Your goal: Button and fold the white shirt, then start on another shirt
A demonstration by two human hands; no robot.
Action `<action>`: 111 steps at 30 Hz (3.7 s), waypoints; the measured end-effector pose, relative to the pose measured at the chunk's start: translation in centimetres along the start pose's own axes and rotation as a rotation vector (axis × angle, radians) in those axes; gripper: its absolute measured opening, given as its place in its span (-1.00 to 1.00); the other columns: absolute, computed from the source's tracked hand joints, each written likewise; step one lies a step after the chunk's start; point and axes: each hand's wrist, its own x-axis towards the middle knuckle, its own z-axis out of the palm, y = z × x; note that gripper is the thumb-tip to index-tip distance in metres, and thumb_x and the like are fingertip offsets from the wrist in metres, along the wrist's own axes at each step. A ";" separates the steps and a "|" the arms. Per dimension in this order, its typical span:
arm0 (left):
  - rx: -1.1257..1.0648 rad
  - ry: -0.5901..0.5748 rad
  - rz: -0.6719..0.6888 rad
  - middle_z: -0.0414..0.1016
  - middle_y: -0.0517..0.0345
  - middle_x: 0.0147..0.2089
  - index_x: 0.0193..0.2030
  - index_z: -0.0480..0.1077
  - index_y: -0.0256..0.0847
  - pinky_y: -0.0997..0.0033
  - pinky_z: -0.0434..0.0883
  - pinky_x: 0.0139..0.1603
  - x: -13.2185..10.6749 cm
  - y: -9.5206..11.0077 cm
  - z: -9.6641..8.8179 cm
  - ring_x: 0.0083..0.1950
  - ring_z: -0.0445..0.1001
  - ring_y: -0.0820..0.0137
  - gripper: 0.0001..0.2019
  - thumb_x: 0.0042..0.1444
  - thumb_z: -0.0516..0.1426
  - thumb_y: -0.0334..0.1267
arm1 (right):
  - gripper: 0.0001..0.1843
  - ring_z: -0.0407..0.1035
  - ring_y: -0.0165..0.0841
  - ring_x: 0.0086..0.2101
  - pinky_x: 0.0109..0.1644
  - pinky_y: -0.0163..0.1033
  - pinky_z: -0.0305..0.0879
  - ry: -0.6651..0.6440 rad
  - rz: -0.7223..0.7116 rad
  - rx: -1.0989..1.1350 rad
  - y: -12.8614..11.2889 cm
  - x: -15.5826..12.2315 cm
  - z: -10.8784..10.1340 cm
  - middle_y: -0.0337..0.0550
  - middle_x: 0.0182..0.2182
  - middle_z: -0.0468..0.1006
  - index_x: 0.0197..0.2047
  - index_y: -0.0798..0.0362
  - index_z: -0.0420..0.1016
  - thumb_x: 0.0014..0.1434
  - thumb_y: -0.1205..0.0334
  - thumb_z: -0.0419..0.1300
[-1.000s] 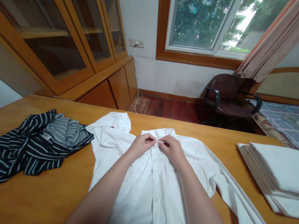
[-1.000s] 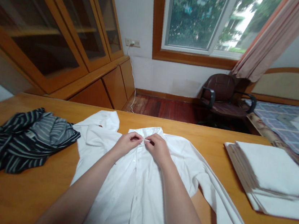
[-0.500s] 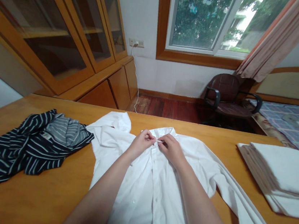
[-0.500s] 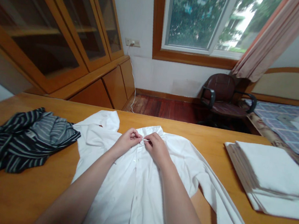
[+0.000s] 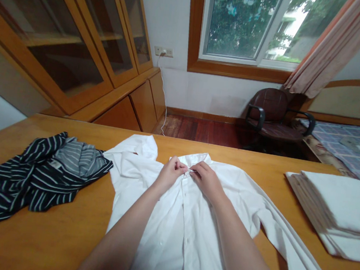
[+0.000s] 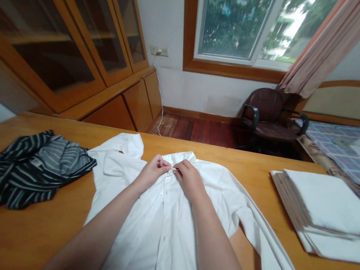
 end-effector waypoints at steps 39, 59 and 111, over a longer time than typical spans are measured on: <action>0.478 0.082 0.174 0.48 0.26 -0.35 -0.40 0.16 -0.11 0.44 0.35 -0.24 -1.1 0.6 1.0 -0.31 0.48 0.40 -0.80 0.03 0.16 -0.37 | -0.89 0.42 -0.29 -0.22 -0.10 -0.23 0.29 -0.012 0.179 0.005 -0.7 0.1 -0.3 -0.14 -0.28 0.51 -0.20 0.03 0.56 0.28 0.33 0.19; 0.241 0.081 0.067 0.55 0.24 -0.31 -0.41 0.14 -0.12 0.43 0.38 -0.22 -0.7 -0.1 0.8 -0.26 0.53 0.40 -0.78 0.02 0.17 -0.36 | -0.98 0.40 -0.30 -0.26 -0.16 -0.21 0.33 0.144 0.237 0.018 -0.8 0.3 0.3 -0.18 -0.28 0.44 -0.28 -0.02 0.44 0.20 0.30 0.20; 0.149 0.178 0.066 0.46 0.25 -0.38 -0.31 0.33 -0.15 0.49 0.42 -0.33 -0.4 -0.7 0.4 -0.37 0.47 0.45 -0.84 0.05 0.23 -0.20 | -0.87 0.39 -0.31 -0.26 -0.13 -0.17 0.43 0.258 0.196 0.214 -1.0 0.4 0.2 -0.10 -0.15 0.37 -0.21 -0.01 0.52 0.22 0.33 0.15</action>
